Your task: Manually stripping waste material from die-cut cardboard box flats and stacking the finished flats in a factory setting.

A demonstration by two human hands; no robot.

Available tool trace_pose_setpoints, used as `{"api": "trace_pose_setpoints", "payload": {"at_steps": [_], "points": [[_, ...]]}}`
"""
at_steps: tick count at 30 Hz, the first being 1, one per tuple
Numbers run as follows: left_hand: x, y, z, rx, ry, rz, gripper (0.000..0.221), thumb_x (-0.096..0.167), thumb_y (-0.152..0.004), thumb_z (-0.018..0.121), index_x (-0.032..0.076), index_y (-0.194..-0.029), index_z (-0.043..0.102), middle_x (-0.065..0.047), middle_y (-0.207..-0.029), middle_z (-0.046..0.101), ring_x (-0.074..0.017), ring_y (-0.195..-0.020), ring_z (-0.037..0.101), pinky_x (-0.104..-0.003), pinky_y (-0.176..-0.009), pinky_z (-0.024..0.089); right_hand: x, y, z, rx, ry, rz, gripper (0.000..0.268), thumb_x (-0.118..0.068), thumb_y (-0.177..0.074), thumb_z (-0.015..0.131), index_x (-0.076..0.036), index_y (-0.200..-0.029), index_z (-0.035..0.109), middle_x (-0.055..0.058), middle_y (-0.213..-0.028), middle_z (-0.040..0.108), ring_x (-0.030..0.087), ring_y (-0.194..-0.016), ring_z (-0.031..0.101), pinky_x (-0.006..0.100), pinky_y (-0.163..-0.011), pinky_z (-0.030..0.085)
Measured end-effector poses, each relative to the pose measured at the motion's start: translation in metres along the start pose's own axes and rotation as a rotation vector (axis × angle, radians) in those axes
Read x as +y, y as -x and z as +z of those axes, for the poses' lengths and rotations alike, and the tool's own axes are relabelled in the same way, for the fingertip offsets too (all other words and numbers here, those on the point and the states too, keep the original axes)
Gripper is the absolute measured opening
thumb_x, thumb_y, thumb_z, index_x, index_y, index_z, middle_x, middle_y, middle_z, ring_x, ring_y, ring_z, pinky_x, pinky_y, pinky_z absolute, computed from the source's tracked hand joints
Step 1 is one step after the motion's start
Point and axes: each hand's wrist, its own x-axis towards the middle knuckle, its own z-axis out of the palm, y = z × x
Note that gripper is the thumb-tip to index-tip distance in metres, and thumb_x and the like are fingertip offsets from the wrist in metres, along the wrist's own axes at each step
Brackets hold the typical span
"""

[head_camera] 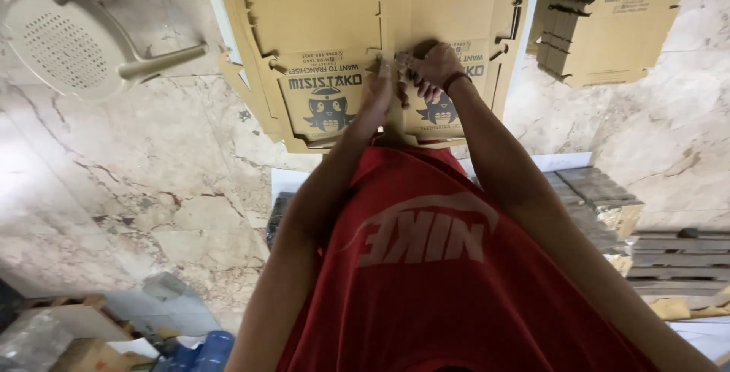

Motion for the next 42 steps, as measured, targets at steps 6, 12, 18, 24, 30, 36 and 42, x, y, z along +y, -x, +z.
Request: {"api": "trace_pose_setpoints", "payload": {"at_steps": [6,12,18,24,30,36,42], "points": [[0.017,0.023,-0.019,-0.146,0.120,-0.092,0.049,0.047,-0.108,0.042,0.015,-0.075,0.058,0.006,-0.056,0.051,-0.0117,-0.044,0.043,-0.028,-0.042,0.038,-0.005,0.004,-0.001,-0.005,-0.085,0.133,0.048,-0.051,-0.098,0.073,-0.003,-0.094,0.075,0.015,-0.076,0.076,0.019,-0.051,0.072,0.029,-0.042,0.061],[0.021,0.034,-0.009,-0.065,0.157,-0.081,0.046,0.047,-0.100,0.057,0.003,-0.091,0.066,-0.010,-0.068,0.066,-0.0237,-0.049,0.063,-0.038,-0.044,0.058,-0.020,0.020,-0.011,-0.018,-0.065,0.126,0.050,-0.049,-0.103,0.069,-0.002,-0.084,0.075,0.015,-0.071,0.075,0.020,-0.053,0.072,0.029,-0.048,0.062],[0.006,0.005,-0.031,-0.249,0.238,-0.171,0.049,0.042,-0.103,0.054,0.000,-0.129,0.061,-0.021,-0.101,0.076,-0.0342,-0.080,0.075,-0.047,-0.075,0.064,-0.038,0.030,-0.042,-0.279,-0.101,0.013,0.042,-0.037,-0.111,0.054,0.001,-0.103,0.072,0.020,-0.086,0.077,0.029,-0.069,0.076,0.033,-0.060,0.062],[0.005,-0.010,-0.031,-0.197,0.255,-0.088,0.032,0.040,-0.103,0.057,0.010,-0.106,0.065,-0.005,-0.075,0.065,-0.0174,-0.049,0.054,-0.034,-0.047,0.046,-0.056,0.009,-0.036,-0.092,0.055,0.059,0.053,-0.050,-0.102,0.071,-0.001,-0.083,0.074,0.013,-0.072,0.075,0.018,-0.056,0.071,0.028,-0.053,0.061],[0.047,0.044,-0.005,-0.109,0.143,0.205,0.032,0.041,-0.103,0.056,0.012,-0.092,0.063,0.001,-0.059,0.048,-0.0094,-0.040,0.034,-0.024,-0.037,0.027,-0.058,0.007,-0.038,-0.032,0.056,0.103,0.051,-0.053,-0.094,0.077,-0.004,-0.083,0.072,0.014,-0.075,0.076,0.016,-0.057,0.071,0.026,-0.049,0.058],[0.053,0.035,-0.021,-0.143,0.210,0.146,0.033,0.045,-0.096,0.059,0.021,-0.077,0.048,0.004,-0.052,0.043,-0.0097,-0.036,0.032,-0.026,-0.037,0.024,-0.060,0.009,-0.041,-0.014,0.002,0.025,0.056,-0.051,-0.098,0.078,0.001,-0.076,0.073,0.017,-0.067,0.073,0.022,-0.052,0.071,0.033,-0.050,0.059],[0.071,0.114,0.013,-0.182,0.144,0.285,0.034,0.043,-0.100,0.063,0.010,-0.098,0.070,0.000,-0.062,0.064,-0.0118,-0.036,0.050,-0.030,-0.033,0.046,-0.059,0.013,-0.034,-0.068,-0.035,0.017,0.028,-0.023,-0.111,0.061,0.002,-0.113,0.072,0.020,-0.082,0.075,0.023,-0.059,0.070,0.029,-0.046,0.059]]}}
